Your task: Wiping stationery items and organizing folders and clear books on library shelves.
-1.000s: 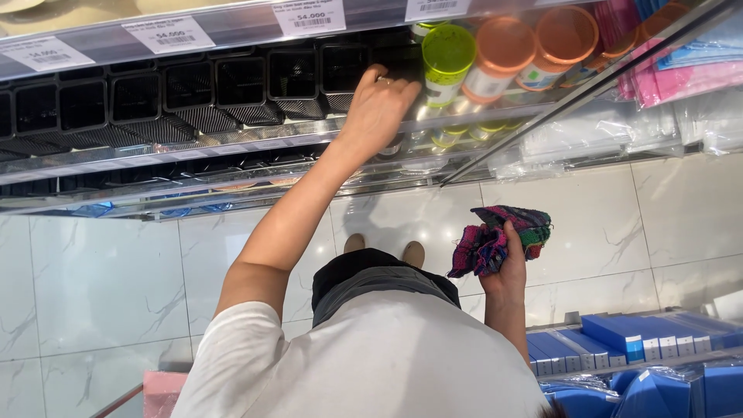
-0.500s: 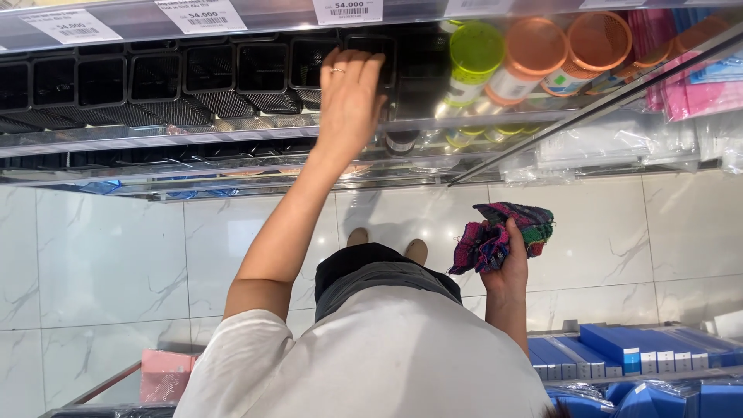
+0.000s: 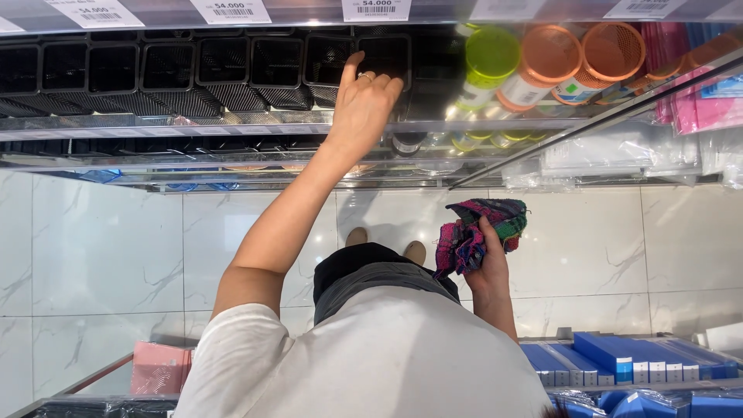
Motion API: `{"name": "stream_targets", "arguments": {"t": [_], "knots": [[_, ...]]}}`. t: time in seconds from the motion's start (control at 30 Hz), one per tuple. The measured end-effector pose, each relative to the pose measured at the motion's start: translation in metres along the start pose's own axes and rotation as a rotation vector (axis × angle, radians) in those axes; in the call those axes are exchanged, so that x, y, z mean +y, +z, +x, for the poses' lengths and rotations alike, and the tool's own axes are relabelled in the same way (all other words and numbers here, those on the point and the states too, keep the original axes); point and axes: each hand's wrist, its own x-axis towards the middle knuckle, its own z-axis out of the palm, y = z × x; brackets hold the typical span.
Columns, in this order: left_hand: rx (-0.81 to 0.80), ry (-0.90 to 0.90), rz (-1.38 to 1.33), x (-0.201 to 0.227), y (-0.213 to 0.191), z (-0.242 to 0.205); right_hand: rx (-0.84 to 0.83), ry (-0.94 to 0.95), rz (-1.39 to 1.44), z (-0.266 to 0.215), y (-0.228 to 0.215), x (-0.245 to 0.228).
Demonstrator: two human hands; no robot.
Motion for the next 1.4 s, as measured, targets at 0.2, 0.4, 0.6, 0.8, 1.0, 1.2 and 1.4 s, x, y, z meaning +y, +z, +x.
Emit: {"name": "stream_targets", "arguments": {"t": [0.2,0.4,0.6,0.8,1.0,1.2,1.4], "knots": [[0.035,-0.01,-0.038,0.04,-0.053,-0.016,-0.046,-0.095,-0.123,-0.017,0.022,-0.002],[-0.096,-0.079,-0.18,0.091,-0.069,-0.065,0.002,-0.303,-0.872,0.017,-0.046,0.033],[-0.172,-0.267,-0.662,0.155,-0.053,-0.082,-0.526,-0.928,-0.856,-0.035,0.099,0.008],[-0.283,-0.304,-0.891,0.15,-0.069,-0.073,-0.651,-0.784,-1.025,-0.045,0.1,-0.047],[-0.51,-0.183,-1.213,0.138,-0.077,-0.064,-0.802,-0.211,-0.513,0.008,0.004,-0.067],[-0.505,-0.206,-1.301,0.141,-0.071,-0.056,-0.557,0.032,0.114,0.014,-0.008,-0.038],[-0.408,-0.096,-1.041,0.13,-0.054,-0.068,-0.318,-0.009,-0.072,0.008,0.007,-0.023]]}}
